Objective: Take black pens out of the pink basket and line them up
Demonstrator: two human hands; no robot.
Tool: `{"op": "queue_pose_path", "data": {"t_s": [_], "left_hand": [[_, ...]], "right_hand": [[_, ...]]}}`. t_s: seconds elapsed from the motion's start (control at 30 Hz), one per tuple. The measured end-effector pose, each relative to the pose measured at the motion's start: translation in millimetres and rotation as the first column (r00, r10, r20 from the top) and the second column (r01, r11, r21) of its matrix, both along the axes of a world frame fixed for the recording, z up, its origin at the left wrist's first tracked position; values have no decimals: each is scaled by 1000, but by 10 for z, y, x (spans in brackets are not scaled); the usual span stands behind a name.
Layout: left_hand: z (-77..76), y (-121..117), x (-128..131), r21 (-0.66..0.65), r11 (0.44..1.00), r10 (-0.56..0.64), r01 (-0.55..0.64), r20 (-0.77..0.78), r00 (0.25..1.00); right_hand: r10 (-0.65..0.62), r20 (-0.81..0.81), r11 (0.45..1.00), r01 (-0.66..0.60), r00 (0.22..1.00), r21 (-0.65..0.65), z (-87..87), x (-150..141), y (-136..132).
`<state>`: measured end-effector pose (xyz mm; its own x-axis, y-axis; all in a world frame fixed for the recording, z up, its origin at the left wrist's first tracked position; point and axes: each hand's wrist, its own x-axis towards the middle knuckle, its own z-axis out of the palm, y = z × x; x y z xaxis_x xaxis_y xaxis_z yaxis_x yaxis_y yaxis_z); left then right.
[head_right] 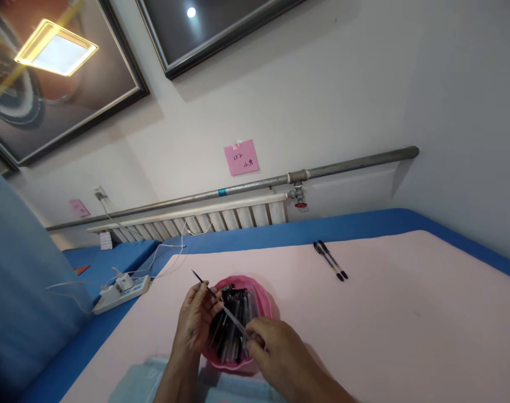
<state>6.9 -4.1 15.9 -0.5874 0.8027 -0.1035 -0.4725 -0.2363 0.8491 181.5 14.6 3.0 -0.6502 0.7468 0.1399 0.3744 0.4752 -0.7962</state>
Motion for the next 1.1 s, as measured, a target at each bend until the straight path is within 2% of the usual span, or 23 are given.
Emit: {"op": "queue_pose_path", "data": {"t_s": [0.2, 0.7, 0.97, 1.1], "left_hand": [[8, -3, 15, -15, 1000, -10, 10, -22, 1000], [2, -1, 6, -5, 1000, 1, -1, -25, 1000], [7, -11, 54, 4, 999, 41, -40, -25, 999], [10, -14, 78, 15, 999, 50, -50, -11, 999]], "right_hand": [[11, 1, 1000, -11, 1000, -5, 52, 13, 0], [2, 67, 998, -7, 998, 64, 60, 19, -12], [8, 182, 965, -55, 983, 258, 29, 35, -18], [12, 195, 962, -64, 981, 265, 29, 29, -24]]}}
